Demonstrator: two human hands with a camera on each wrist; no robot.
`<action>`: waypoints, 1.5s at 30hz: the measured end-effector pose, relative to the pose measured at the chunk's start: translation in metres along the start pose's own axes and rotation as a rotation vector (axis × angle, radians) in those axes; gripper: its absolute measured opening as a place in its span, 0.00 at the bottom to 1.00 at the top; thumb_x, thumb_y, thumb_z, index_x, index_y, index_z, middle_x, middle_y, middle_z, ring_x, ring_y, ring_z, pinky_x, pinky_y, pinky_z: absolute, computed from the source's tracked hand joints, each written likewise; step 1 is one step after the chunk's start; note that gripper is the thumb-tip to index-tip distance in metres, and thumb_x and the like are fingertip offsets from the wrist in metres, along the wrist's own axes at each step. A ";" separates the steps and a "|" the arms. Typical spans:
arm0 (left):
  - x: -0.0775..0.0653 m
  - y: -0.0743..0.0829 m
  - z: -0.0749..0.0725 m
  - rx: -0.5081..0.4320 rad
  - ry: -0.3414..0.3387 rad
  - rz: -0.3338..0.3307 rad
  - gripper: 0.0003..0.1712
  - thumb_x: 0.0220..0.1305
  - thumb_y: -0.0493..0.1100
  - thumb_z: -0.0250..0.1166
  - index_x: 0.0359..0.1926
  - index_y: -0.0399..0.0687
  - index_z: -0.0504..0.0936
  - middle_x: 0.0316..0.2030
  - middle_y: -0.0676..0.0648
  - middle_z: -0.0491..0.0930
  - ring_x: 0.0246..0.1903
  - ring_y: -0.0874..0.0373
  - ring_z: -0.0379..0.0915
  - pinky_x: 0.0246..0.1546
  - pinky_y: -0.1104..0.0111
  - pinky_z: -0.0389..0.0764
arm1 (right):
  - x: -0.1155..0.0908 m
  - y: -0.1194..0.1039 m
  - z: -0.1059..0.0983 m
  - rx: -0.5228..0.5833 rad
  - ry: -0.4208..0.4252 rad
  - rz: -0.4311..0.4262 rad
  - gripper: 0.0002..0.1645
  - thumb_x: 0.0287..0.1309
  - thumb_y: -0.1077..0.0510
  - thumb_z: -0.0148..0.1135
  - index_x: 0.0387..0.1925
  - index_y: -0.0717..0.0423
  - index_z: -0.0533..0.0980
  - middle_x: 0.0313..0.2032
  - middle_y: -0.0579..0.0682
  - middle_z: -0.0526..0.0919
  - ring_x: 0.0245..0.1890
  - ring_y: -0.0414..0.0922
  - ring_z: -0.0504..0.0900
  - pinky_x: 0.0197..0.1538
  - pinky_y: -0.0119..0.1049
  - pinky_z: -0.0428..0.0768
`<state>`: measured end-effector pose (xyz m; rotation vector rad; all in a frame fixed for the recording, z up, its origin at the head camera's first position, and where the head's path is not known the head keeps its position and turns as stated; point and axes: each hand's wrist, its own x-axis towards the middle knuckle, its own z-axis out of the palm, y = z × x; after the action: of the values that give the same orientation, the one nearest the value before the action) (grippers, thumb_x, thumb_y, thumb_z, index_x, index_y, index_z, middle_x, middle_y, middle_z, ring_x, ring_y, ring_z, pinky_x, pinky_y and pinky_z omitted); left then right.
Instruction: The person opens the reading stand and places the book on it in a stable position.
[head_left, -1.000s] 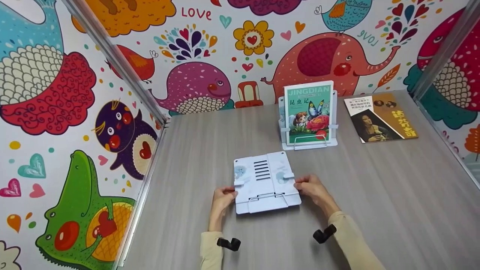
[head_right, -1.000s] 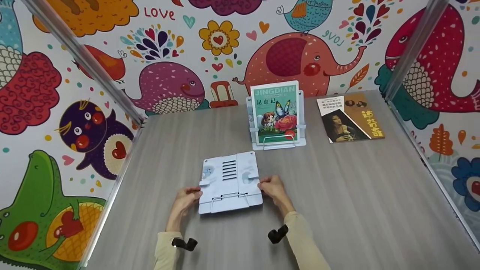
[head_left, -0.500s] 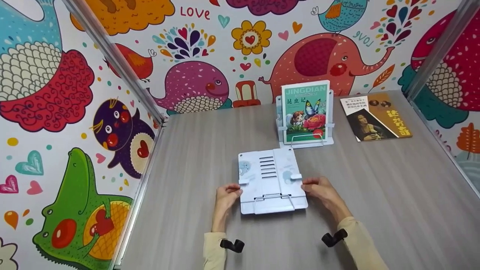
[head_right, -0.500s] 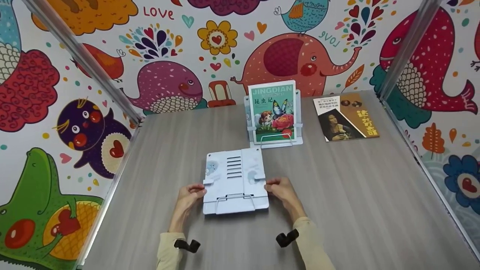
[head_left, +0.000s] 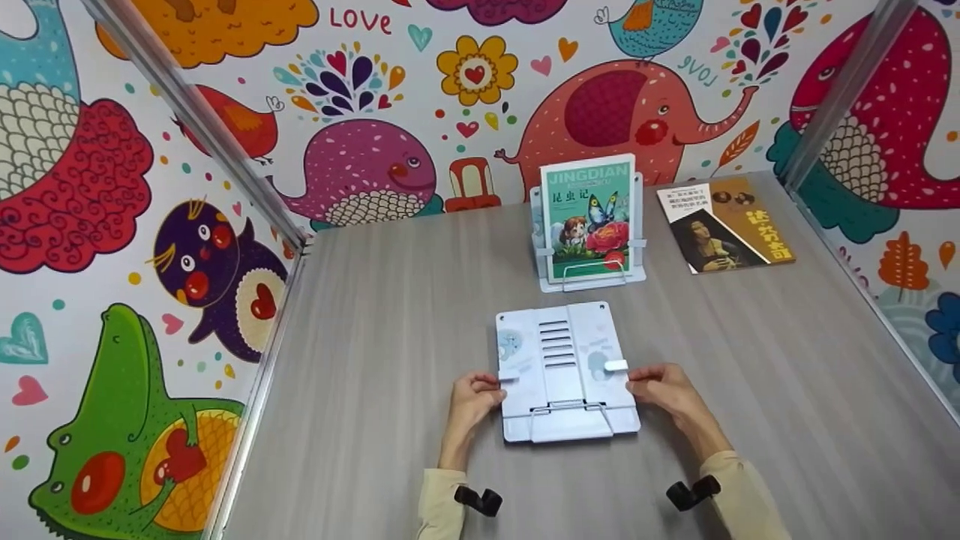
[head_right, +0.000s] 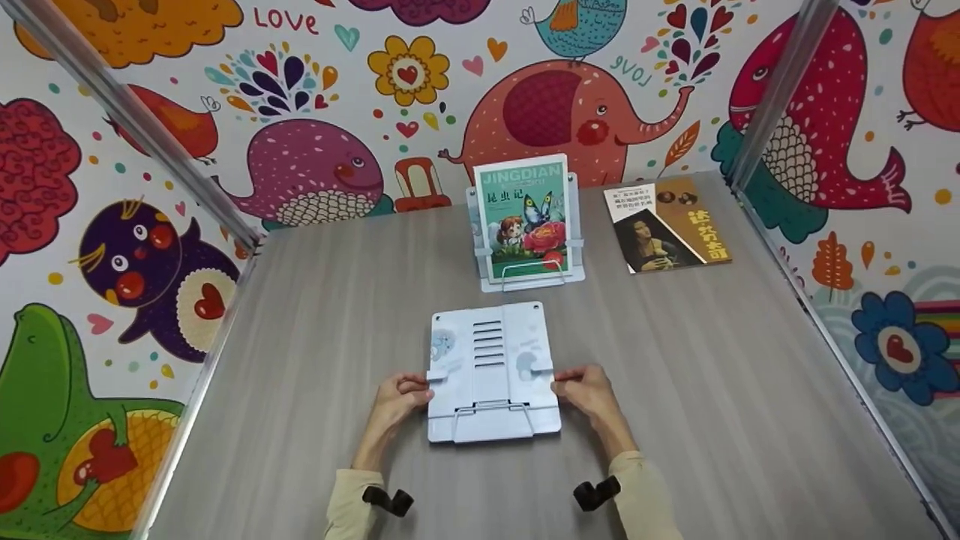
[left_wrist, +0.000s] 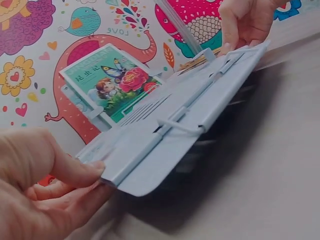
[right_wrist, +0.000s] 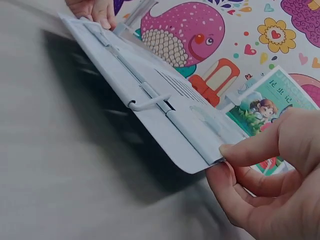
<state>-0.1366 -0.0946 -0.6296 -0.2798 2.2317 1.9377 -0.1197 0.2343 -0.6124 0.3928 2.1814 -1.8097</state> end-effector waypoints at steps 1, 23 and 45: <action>-0.001 -0.001 0.001 0.013 -0.004 -0.006 0.15 0.52 0.24 0.68 0.42 0.24 0.77 0.34 0.34 0.84 0.30 0.60 0.77 0.32 0.73 0.81 | -0.001 0.001 -0.001 -0.005 0.003 0.006 0.15 0.57 0.67 0.64 0.44 0.75 0.77 0.35 0.52 0.82 0.33 0.41 0.82 0.38 0.30 0.83; -0.014 0.008 0.013 0.436 0.120 0.033 0.14 0.55 0.31 0.73 0.44 0.33 0.87 0.29 0.46 0.84 0.30 0.58 0.77 0.30 0.68 0.79 | -0.006 0.003 0.008 -0.204 0.115 -0.026 0.10 0.53 0.68 0.69 0.37 0.70 0.80 0.28 0.52 0.82 0.27 0.41 0.78 0.30 0.30 0.80; -0.003 0.006 -0.001 0.375 -0.015 0.093 0.15 0.60 0.27 0.63 0.48 0.33 0.86 0.33 0.43 0.84 0.32 0.59 0.77 0.34 0.69 0.82 | -0.014 0.016 0.014 -0.304 0.229 -0.161 0.10 0.59 0.67 0.64 0.42 0.66 0.84 0.35 0.57 0.86 0.33 0.43 0.80 0.32 0.26 0.77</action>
<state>-0.1351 -0.0942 -0.6231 -0.1095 2.5746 1.5076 -0.0996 0.2226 -0.6243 0.3805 2.6657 -1.5340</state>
